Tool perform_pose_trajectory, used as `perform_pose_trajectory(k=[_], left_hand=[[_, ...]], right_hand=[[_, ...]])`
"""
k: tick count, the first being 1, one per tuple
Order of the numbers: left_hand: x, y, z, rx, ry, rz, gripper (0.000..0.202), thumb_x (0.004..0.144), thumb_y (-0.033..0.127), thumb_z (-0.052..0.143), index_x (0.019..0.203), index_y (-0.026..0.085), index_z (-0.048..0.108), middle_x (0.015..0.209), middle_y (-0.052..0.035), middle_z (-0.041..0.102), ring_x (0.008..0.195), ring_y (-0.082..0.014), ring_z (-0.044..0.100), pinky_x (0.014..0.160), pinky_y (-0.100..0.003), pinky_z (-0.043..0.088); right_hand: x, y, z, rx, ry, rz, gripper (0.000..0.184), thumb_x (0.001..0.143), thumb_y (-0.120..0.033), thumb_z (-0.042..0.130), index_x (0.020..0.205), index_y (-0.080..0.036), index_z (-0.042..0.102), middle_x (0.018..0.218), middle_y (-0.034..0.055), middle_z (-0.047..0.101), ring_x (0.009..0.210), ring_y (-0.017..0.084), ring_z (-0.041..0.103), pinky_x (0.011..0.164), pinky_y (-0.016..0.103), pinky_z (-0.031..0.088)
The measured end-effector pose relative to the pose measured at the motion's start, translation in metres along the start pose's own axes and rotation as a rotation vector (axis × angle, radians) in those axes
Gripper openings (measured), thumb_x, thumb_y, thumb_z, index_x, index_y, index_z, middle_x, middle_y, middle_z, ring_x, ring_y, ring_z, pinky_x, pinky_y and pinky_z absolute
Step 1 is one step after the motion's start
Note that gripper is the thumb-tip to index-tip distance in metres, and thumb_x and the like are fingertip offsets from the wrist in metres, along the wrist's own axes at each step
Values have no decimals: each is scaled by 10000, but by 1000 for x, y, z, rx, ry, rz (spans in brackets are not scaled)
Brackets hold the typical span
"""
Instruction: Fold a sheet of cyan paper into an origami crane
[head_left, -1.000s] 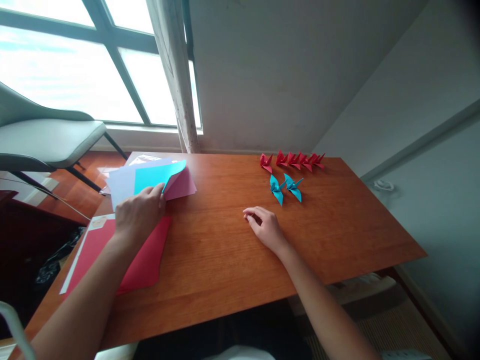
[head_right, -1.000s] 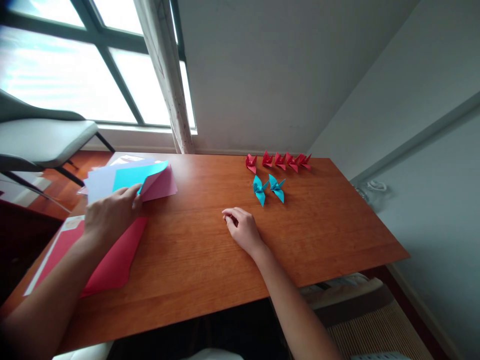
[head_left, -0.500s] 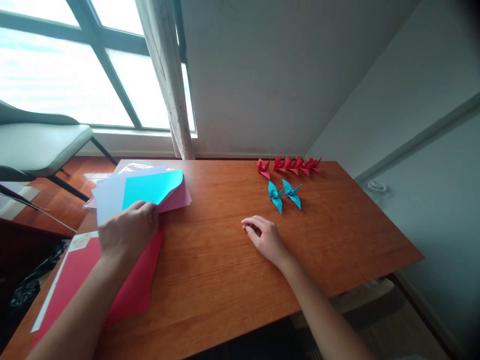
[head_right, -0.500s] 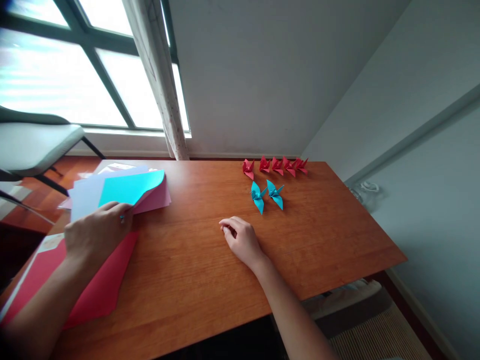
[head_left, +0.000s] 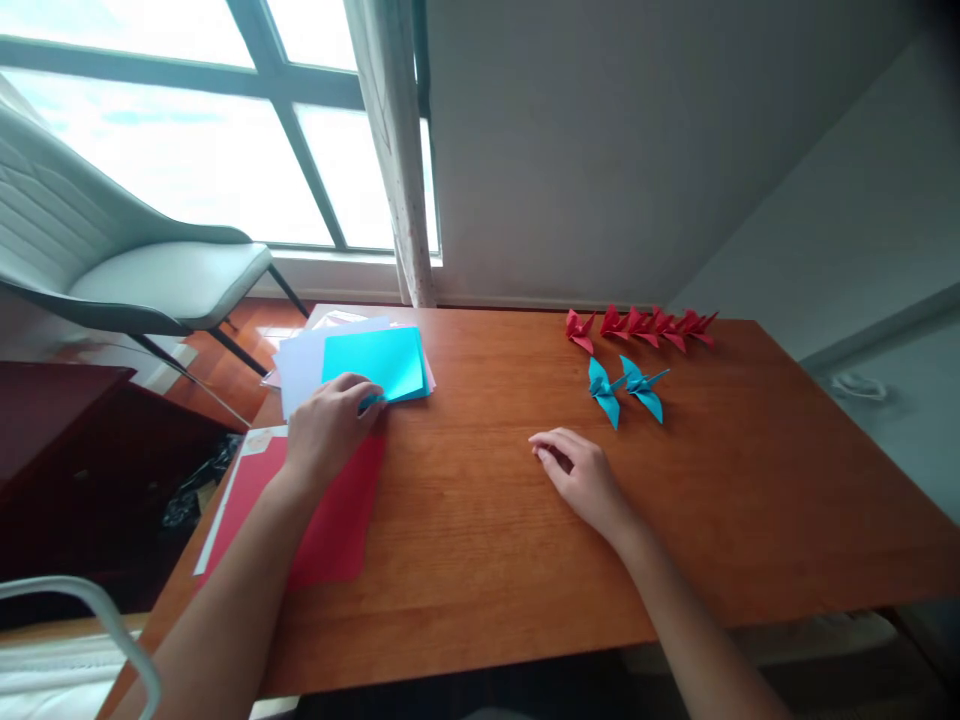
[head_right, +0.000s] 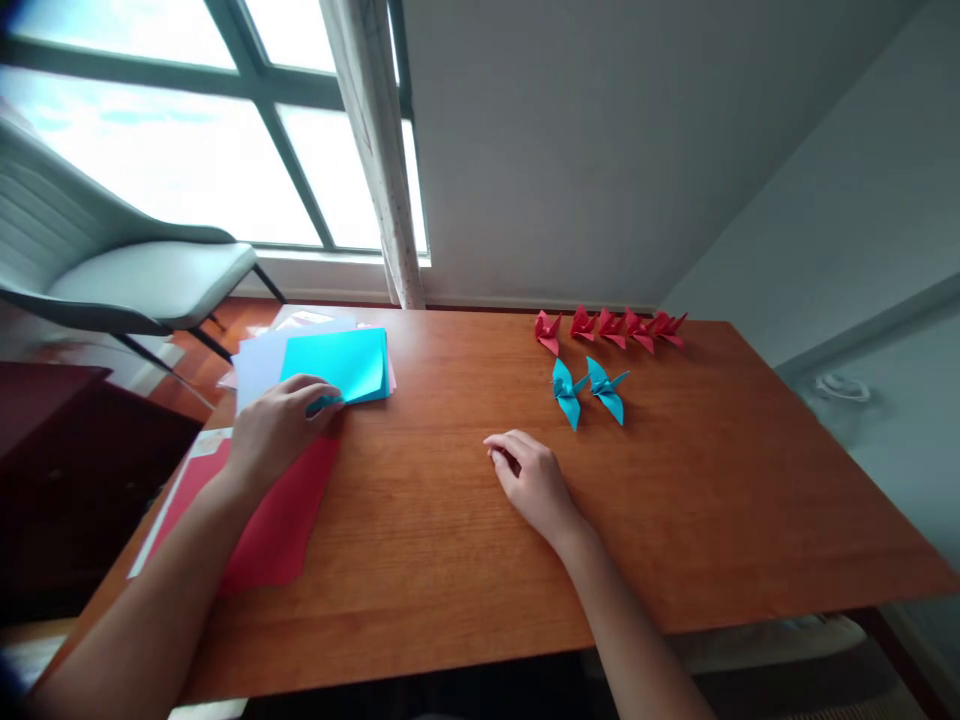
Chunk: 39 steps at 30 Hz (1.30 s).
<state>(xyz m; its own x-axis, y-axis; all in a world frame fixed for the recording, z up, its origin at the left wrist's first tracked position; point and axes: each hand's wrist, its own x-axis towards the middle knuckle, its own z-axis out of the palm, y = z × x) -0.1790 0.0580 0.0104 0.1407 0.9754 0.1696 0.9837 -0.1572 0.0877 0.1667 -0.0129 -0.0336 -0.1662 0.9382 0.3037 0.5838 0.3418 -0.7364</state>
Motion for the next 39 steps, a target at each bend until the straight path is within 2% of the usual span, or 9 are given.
perform_pose_trajectory(k=[11, 16, 27, 30, 32, 34, 36, 39], left_hand=[[5, -13, 6, -98, 17, -5, 274, 935, 478, 602, 1100, 321, 754, 1282, 9, 698, 1037, -242, 698, 720, -297, 490], [6, -15, 6, -186, 54, 8, 267, 925, 455, 614, 1061, 284, 769, 1231, -7, 720, 998, -235, 707, 733, -290, 489], [12, -24, 9, -291, 55, 57, 307, 915, 463, 603, 1045, 232, 756, 1164, -47, 739, 912, -200, 713, 834, -293, 532], [12, -26, 10, -278, 54, 86, 330, 886, 473, 654, 1092, 233, 750, 1249, -69, 717, 1091, -262, 681, 949, -359, 518], [11, -26, 11, -229, 45, 127, 380, 874, 466, 680, 1174, 239, 726, 1367, -82, 664, 1299, -321, 570, 1067, -433, 452], [10, -27, 13, -160, 23, 164, 446, 889, 455, 667, 1281, 242, 672, 1459, -92, 598, 1418, -340, 459, 1146, -493, 367], [9, -29, 13, -115, 1, 178, 476, 924, 439, 620, 1356, 240, 617, 1488, -105, 570, 1410, -326, 481, 1173, -512, 323], [7, -33, 13, -120, -11, 172, 490, 947, 422, 577, 1397, 227, 581, 1462, -116, 593, 1322, -303, 576, 1173, -499, 322]], right_hand=[[-1, 1, -2, 6, -14, 5, 164, 957, -216, 539, 982, -245, 699, 947, 53, 745, 872, 216, 710, 771, 333, 553], [-1, 2, -3, -8, -12, -2, 161, 952, -210, 547, 979, -243, 703, 953, 51, 748, 886, 217, 712, 786, 335, 553], [0, 4, -4, -19, -8, -16, 157, 957, -245, 549, 965, -251, 705, 924, 50, 748, 859, 223, 713, 768, 343, 558], [0, 5, -4, -22, -15, -18, 156, 956, -236, 549, 976, -252, 703, 937, 51, 747, 871, 224, 713, 776, 348, 557], [0, 6, -4, -21, -20, -16, 157, 956, -231, 548, 982, -249, 702, 943, 52, 748, 877, 224, 713, 782, 349, 557], [0, 6, -4, -23, -23, -13, 158, 957, -232, 548, 984, -246, 703, 946, 55, 748, 876, 225, 713, 780, 350, 557], [0, 6, -5, -25, -22, -11, 156, 956, -237, 551, 983, -246, 704, 951, 58, 751, 879, 228, 715, 778, 352, 559], [-1, 7, -5, -26, -22, -15, 154, 954, -239, 555, 980, -249, 706, 958, 57, 755, 885, 230, 719, 780, 353, 562]])
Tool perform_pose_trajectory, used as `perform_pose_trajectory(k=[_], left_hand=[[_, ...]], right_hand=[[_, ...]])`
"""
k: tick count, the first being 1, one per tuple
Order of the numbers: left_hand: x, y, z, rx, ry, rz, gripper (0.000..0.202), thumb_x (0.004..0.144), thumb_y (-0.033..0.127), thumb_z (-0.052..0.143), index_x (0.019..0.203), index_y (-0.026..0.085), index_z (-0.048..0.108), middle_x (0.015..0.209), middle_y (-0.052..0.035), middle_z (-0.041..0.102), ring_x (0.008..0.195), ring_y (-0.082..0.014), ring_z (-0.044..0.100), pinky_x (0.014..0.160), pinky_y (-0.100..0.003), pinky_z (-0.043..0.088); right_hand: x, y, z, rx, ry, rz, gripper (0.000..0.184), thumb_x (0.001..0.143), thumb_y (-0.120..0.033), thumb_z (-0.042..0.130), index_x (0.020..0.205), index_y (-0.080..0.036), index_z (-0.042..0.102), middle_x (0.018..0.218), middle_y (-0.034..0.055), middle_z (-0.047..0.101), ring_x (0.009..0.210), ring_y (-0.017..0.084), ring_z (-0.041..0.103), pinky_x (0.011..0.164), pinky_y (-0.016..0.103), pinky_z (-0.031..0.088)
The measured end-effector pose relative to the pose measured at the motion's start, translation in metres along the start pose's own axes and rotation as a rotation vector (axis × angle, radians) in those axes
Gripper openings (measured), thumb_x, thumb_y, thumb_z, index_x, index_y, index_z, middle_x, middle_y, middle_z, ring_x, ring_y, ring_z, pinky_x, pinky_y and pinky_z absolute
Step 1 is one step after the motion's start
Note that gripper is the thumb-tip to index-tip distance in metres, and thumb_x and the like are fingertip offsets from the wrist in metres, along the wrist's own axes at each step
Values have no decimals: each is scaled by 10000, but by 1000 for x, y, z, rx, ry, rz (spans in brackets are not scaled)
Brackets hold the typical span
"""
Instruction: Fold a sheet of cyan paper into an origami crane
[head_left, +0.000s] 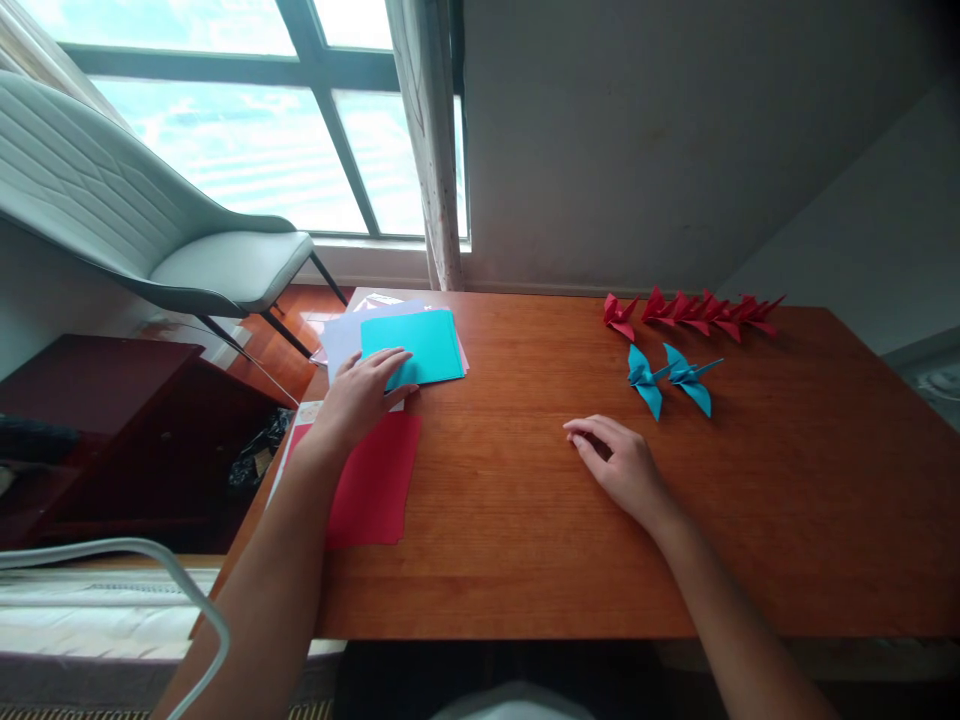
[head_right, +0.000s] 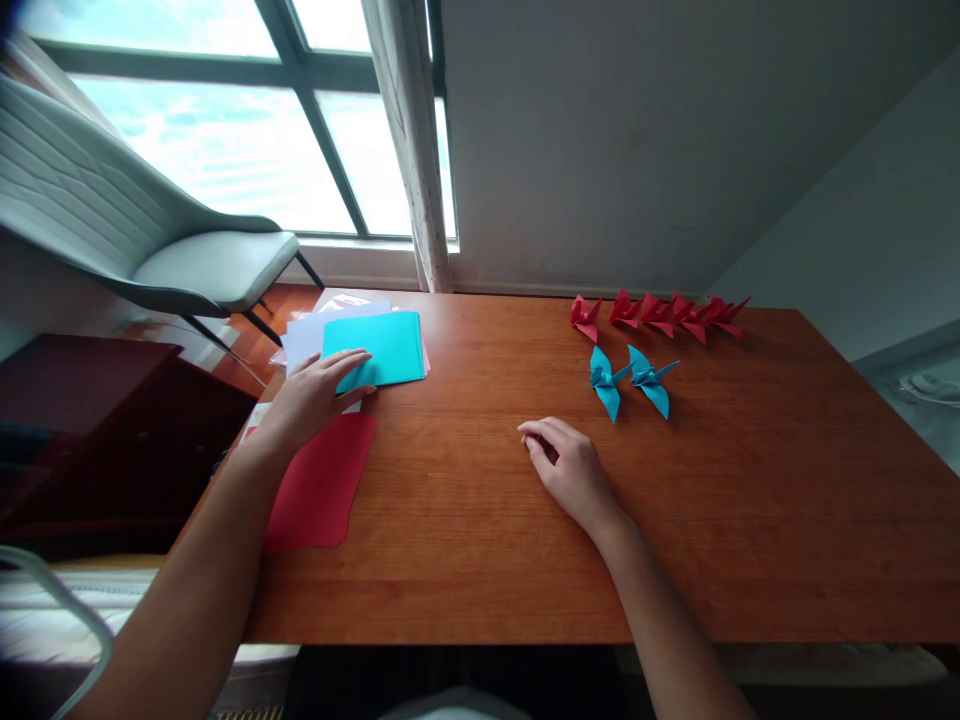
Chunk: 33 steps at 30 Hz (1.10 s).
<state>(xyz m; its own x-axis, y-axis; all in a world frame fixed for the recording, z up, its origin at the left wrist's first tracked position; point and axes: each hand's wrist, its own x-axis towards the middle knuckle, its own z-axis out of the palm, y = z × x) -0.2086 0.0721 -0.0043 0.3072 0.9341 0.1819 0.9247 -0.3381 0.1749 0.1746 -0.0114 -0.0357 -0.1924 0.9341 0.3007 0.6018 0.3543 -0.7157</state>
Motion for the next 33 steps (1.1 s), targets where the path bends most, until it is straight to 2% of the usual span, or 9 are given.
perform_pose_trajectory(k=[5, 11, 15, 20, 23, 27, 29, 30, 33], left_hand=[[-2, -3, -4, -38, 8, -16, 494, 930, 466, 589, 1352, 211, 619, 1396, -117, 648, 1271, -308, 612, 1094, -439, 422], [-3, 3, -12, -113, 48, -34, 403, 962, 499, 503, 1167, 230, 722, 1285, -75, 721, 1137, -278, 689, 929, -334, 505], [-4, 5, -13, -143, 162, -115, 377, 964, 445, 470, 995, 207, 761, 1044, -91, 788, 922, -284, 733, 782, -339, 508], [-3, 11, -11, -253, 361, -216, 290, 879, 458, 604, 840, 211, 751, 888, -71, 778, 822, -265, 714, 777, -343, 492], [-2, 26, -13, -415, 428, -221, 282, 817, 494, 686, 780, 218, 726, 792, -30, 746, 746, -217, 688, 746, -314, 501], [-4, 64, -26, -798, 457, -224, 399, 857, 591, 622, 773, 202, 645, 634, 19, 601, 531, -122, 532, 534, -246, 445], [-8, 84, -33, -1227, 359, -299, 381, 809, 556, 713, 736, 198, 603, 570, 54, 478, 482, -88, 415, 478, -217, 363], [-12, 93, -35, -1337, 299, -321, 373, 782, 527, 756, 722, 195, 597, 570, 58, 457, 490, -82, 397, 474, -210, 343], [-24, 115, -31, -1328, 202, -333, 336, 795, 455, 771, 697, 184, 598, 621, 47, 467, 552, -82, 390, 502, -208, 324]], right_hand=[[0, 0, -1, -4, -5, -3, 156, 952, -238, 555, 984, -249, 708, 966, 57, 756, 895, 231, 719, 791, 351, 561], [0, 0, -1, -3, -12, -5, 156, 956, -232, 551, 986, -240, 704, 969, 56, 753, 898, 223, 715, 793, 345, 554], [1, -2, -2, 7, -16, 2, 154, 957, -224, 552, 984, -230, 704, 955, 53, 746, 887, 213, 707, 796, 341, 544], [2, -6, -3, 39, -23, 11, 161, 959, -233, 543, 983, -225, 702, 904, 48, 729, 837, 203, 690, 767, 338, 542], [2, -6, -2, 53, -8, 45, 173, 965, -278, 543, 978, -219, 706, 911, 61, 732, 843, 211, 689, 768, 347, 542], [3, -5, -4, 189, -15, 181, 250, 956, -396, 584, 1081, -216, 704, 1016, 76, 747, 884, 212, 697, 762, 339, 554], [3, -10, -7, 321, -78, 240, 351, 959, -467, 578, 1203, -230, 666, 1128, 79, 741, 948, 213, 701, 794, 340, 565], [3, -14, -9, 386, -120, 256, 403, 969, -504, 552, 1263, -242, 637, 1184, 81, 730, 985, 216, 700, 821, 347, 569], [1, -32, -8, 523, -201, 231, 522, 993, -614, 428, 1368, -283, 577, 1263, 80, 702, 1079, 237, 685, 918, 390, 563]])
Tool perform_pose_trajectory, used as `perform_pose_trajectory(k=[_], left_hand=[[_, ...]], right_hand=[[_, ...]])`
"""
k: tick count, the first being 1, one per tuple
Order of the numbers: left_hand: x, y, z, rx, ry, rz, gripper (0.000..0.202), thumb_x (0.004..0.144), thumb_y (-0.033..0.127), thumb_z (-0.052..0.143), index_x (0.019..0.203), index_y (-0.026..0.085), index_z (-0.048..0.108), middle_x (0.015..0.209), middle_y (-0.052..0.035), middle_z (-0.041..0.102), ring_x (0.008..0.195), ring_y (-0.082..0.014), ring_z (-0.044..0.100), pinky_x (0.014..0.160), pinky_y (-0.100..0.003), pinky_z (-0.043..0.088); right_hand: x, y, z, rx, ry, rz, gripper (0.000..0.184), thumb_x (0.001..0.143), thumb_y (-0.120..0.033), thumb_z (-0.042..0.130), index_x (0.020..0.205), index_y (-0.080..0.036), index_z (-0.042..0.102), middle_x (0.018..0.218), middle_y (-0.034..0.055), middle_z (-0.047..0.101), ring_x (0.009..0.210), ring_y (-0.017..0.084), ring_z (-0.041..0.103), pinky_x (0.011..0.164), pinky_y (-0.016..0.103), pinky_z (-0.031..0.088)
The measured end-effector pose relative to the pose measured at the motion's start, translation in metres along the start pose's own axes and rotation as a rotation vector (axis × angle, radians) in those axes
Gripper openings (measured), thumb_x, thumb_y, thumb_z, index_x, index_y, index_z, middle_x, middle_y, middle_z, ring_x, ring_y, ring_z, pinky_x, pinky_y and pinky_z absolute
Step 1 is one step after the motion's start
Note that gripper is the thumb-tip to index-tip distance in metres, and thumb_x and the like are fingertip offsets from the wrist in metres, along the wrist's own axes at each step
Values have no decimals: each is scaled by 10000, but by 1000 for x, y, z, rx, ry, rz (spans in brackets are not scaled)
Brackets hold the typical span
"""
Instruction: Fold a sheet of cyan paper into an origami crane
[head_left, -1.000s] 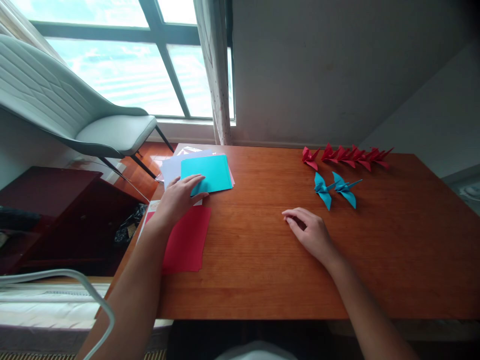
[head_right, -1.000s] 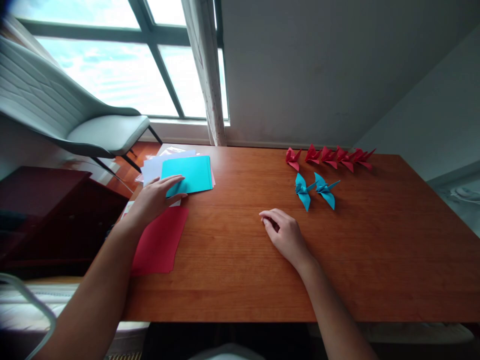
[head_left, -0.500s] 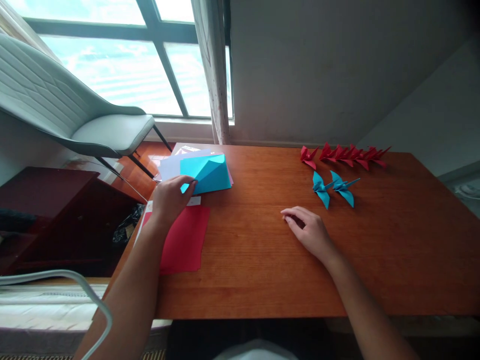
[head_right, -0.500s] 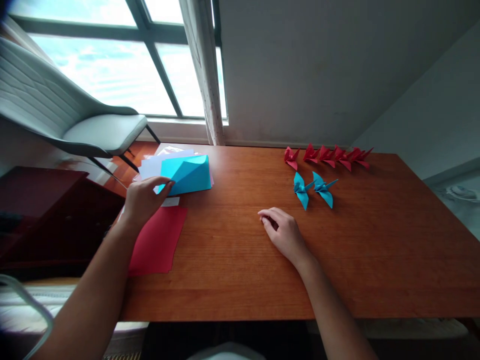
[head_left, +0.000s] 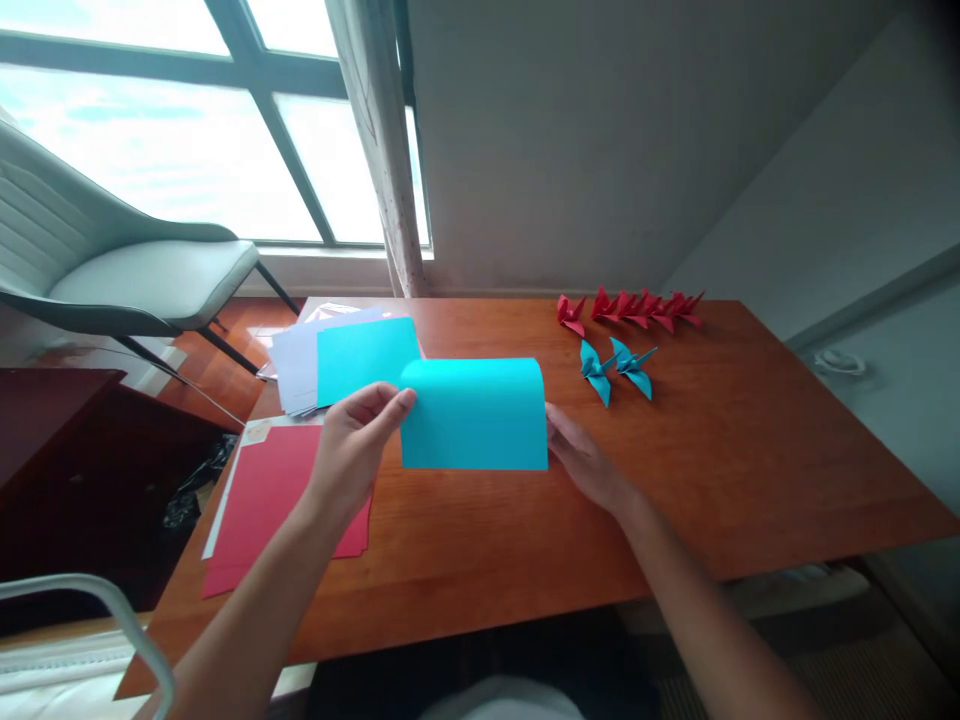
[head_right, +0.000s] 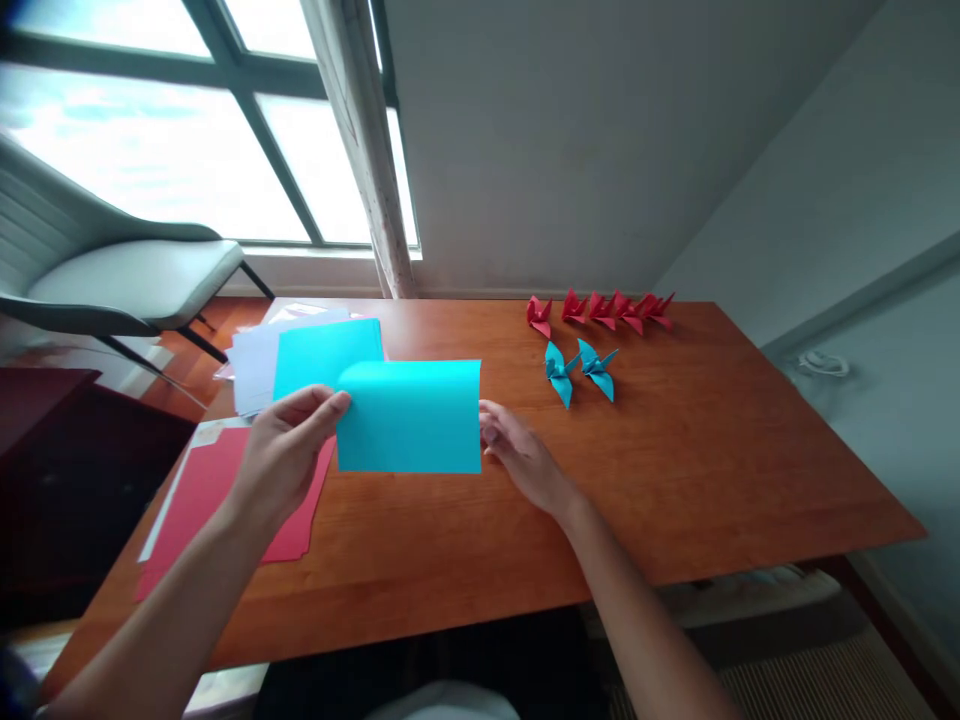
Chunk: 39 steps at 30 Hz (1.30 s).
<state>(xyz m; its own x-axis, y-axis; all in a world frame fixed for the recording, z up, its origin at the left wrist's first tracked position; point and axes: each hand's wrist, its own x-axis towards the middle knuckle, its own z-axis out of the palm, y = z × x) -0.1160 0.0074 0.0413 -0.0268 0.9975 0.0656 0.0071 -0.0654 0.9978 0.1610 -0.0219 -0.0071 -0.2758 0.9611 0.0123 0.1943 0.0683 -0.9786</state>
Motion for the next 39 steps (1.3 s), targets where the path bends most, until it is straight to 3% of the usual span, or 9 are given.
perform_pose_trajectory(k=[3, 9, 12, 16, 18, 22, 27, 35, 39], left_hand=[[-16, -13, 10, 202, -47, 13, 373, 856, 449, 698, 648, 186, 535, 625, 40, 450, 583, -98, 399, 529, -225, 325], [-31, -31, 11, 615, -64, 213, 296, 933, 403, 612, 730, 190, 577, 684, 26, 579, 640, -124, 526, 622, -253, 392], [-33, -32, 12, 780, -140, 321, 273, 965, 371, 572, 753, 199, 586, 724, 11, 653, 700, -159, 608, 736, -297, 458], [-36, -35, 17, 977, -85, 578, 243, 962, 292, 572, 1177, 184, 606, 1215, -112, 702, 1141, -279, 636, 1044, -454, 433], [-40, -37, 19, 1045, -199, 689, 380, 956, 255, 568, 1329, 180, 548, 1439, -154, 577, 1334, -314, 522, 1106, -489, 402], [-48, -40, 23, 1110, -621, 745, 415, 978, 285, 535, 1387, 223, 555, 1578, -122, 449, 1475, -327, 372, 1200, -550, 314], [-50, -43, 26, 1111, -719, 648, 474, 980, 364, 527, 1433, 225, 535, 1552, -117, 487, 1467, -328, 391, 1224, -581, 276], [-47, -42, 22, 1044, -714, 625, 400, 977, 402, 552, 1329, 226, 620, 1486, -80, 571, 1412, -306, 462, 1199, -528, 312], [-45, -47, 19, 988, -698, 633, 262, 1004, 352, 535, 1187, 257, 695, 1351, -29, 682, 1276, -259, 577, 1117, -471, 381]], right_hand=[[-5, -7, 17, 54, 99, -92, 588, 935, -689, 482, 1366, -301, 578, 1247, 75, 703, 1149, 260, 654, 984, 407, 543], [-12, 3, 26, 288, 221, 124, 612, 985, -703, 313, 1247, -240, 616, 968, 69, 745, 879, 242, 715, 767, 371, 586], [-15, 6, 20, 129, 282, 102, 507, 937, -663, 509, 1113, -212, 661, 943, 62, 741, 859, 238, 704, 778, 356, 578], [-17, 10, 15, -49, 356, 73, 428, 891, -457, 668, 1236, -209, 619, 1053, 69, 744, 921, 234, 714, 822, 348, 574], [-18, 12, 12, -150, 325, 76, 428, 906, -405, 643, 1287, -213, 605, 1010, 59, 751, 864, 223, 716, 782, 340, 575], [-18, 15, 7, -337, 252, 49, 454, 922, -340, 620, 1362, -242, 574, 1017, 50, 751, 840, 216, 712, 781, 352, 583], [-21, 12, 4, -642, 334, -222, 569, 968, -264, 550, 1518, -254, 404, 1438, 134, 580, 1318, 292, 556, 1086, 507, 479], [-82, -2, 34, -918, -197, -295, 659, 934, -476, 618, 1511, -209, 445, 1648, 147, 325, 1537, 356, 251, 1212, 621, 304], [-106, -11, 38, -951, -298, -275, 720, 901, -483, 664, 1522, -197, 440, 1676, 139, 251, 1552, 369, 196, 1222, 616, 293]])
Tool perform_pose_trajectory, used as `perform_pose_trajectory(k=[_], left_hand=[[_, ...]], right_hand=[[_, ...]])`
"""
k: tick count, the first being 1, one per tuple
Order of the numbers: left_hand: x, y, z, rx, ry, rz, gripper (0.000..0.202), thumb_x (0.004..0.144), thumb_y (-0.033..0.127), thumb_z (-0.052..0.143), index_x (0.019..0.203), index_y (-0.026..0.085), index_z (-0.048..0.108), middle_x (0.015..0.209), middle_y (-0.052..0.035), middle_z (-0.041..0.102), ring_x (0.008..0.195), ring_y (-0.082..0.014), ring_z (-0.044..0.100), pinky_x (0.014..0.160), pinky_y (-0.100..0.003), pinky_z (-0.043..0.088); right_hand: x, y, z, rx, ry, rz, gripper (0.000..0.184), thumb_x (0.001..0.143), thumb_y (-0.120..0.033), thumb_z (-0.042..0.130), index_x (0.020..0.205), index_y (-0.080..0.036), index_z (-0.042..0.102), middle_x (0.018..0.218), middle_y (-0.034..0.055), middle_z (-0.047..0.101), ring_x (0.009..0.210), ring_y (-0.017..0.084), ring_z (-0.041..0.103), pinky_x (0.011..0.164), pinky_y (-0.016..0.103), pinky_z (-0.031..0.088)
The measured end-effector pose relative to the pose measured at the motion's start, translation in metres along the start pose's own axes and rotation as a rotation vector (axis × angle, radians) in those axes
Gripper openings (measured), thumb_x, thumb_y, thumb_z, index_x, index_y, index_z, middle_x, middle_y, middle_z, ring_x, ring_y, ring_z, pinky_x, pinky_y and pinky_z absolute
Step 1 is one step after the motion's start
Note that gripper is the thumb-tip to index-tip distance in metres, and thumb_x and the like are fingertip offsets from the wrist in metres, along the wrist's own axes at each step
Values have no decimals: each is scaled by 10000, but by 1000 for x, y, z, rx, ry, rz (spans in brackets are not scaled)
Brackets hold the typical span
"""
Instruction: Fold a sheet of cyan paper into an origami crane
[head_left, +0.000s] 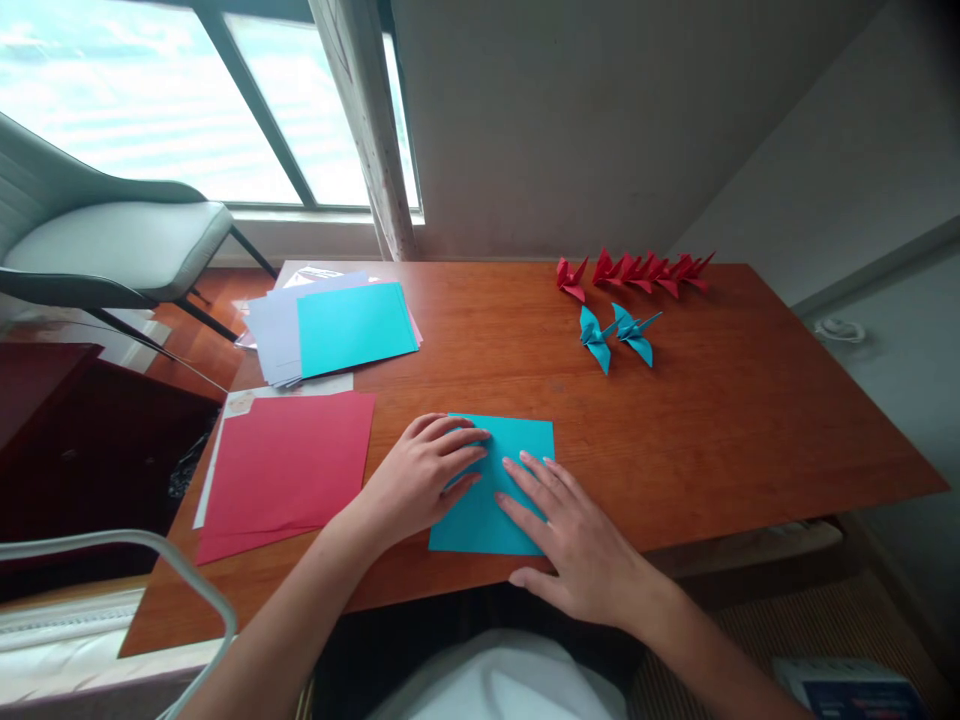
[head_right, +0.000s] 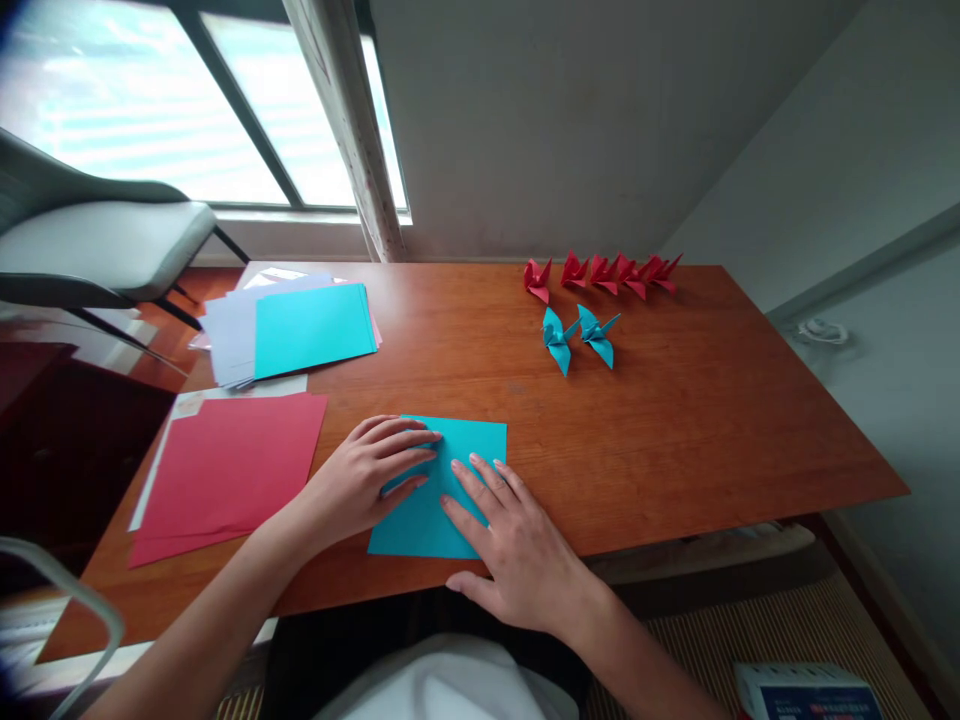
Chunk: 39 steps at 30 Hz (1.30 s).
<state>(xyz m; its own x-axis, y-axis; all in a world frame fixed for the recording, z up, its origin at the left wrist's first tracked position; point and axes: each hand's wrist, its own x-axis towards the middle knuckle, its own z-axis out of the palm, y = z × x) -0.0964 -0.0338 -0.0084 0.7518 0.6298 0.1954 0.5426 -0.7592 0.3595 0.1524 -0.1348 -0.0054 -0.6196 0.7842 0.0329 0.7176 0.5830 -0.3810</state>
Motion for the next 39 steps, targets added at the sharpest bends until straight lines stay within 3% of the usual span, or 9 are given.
perform_pose_trajectory(k=[6, 12, 16, 19, 23, 27, 30, 33, 39], left_hand=[[-1, -7, 1, -40, 11, 8, 235, 1009, 310, 537, 1157, 247, 708, 1317, -31, 702, 1218, -233, 612, 1068, -422, 413], [0, -8, -4, -102, 31, -21, 226, 998, 247, 524, 1105, 240, 724, 1254, -47, 733, 1185, -242, 642, 1006, -422, 460], [1, -7, -12, -340, 82, -90, 259, 1008, 221, 481, 1119, 224, 715, 1240, -80, 732, 1146, -228, 673, 979, -379, 513], [-1, -2, -23, -514, 239, -198, 303, 1016, 193, 428, 1190, 208, 675, 1247, -103, 720, 1127, -208, 690, 920, -314, 554], [-6, 22, -34, -277, 402, -239, 385, 976, 130, 451, 1306, 245, 613, 1333, -98, 668, 1228, -243, 628, 984, -376, 527], [-14, 60, -19, 127, 294, -48, 510, 919, 135, 550, 1412, 264, 552, 1417, -99, 628, 1320, -295, 561, 1100, -477, 427], [-17, 79, 3, 257, 106, -89, 501, 960, 302, 548, 1455, 229, 532, 1531, -130, 517, 1410, -339, 474, 1164, -537, 331], [-17, 84, 20, 261, 34, -135, 604, 950, 498, 557, 1479, 211, 513, 1592, -150, 426, 1459, -371, 401, 1196, -564, 257], [-10, 78, 24, 226, 13, -117, 711, 945, 624, 499, 1511, 194, 477, 1601, -149, 410, 1478, -376, 369, 1223, -557, 177]], right_hand=[[-6, 0, -11, -1, 4, -88, 468, 945, -371, 631, 1374, -187, 591, 1572, 122, 467, 1479, 362, 378, 1195, 589, 371], [-9, 4, -12, 108, 164, -143, 250, 955, -135, 549, 1130, -224, 704, 1280, 72, 725, 1282, 278, 622, 1101, 487, 510], [-3, 10, -8, 334, 307, 21, 217, 957, -146, 545, 1078, -251, 692, 1184, 53, 764, 1138, 225, 709, 1001, 402, 577], [12, 17, -9, 472, 411, 199, 168, 978, -216, 532, 1038, -262, 682, 1222, 58, 747, 1097, 219, 724, 952, 377, 588], [36, 27, -16, 512, 398, 328, 173, 968, -253, 542, 1020, -260, 707, 1132, 45, 775, 1043, 234, 734, 835, 352, 599], [45, 33, -19, 519, 389, 434, 179, 961, -289, 561, 1008, -239, 726, 1043, 52, 790, 905, 236, 748, 724, 336, 584], [44, 36, -18, 489, 401, 446, 175, 957, -288, 562, 997, -235, 723, 988, 50, 792, 825, 225, 742, 709, 337, 581], [44, 40, -17, 364, 442, 396, 181, 952, -234, 546, 1011, -237, 717, 1059, 64, 780, 953, 246, 732, 841, 381, 585], [61, 43, -21, 132, 426, 253, 261, 934, -143, 530, 1112, -212, 707, 1203, 94, 728, 1122, 284, 636, 1004, 475, 532]])
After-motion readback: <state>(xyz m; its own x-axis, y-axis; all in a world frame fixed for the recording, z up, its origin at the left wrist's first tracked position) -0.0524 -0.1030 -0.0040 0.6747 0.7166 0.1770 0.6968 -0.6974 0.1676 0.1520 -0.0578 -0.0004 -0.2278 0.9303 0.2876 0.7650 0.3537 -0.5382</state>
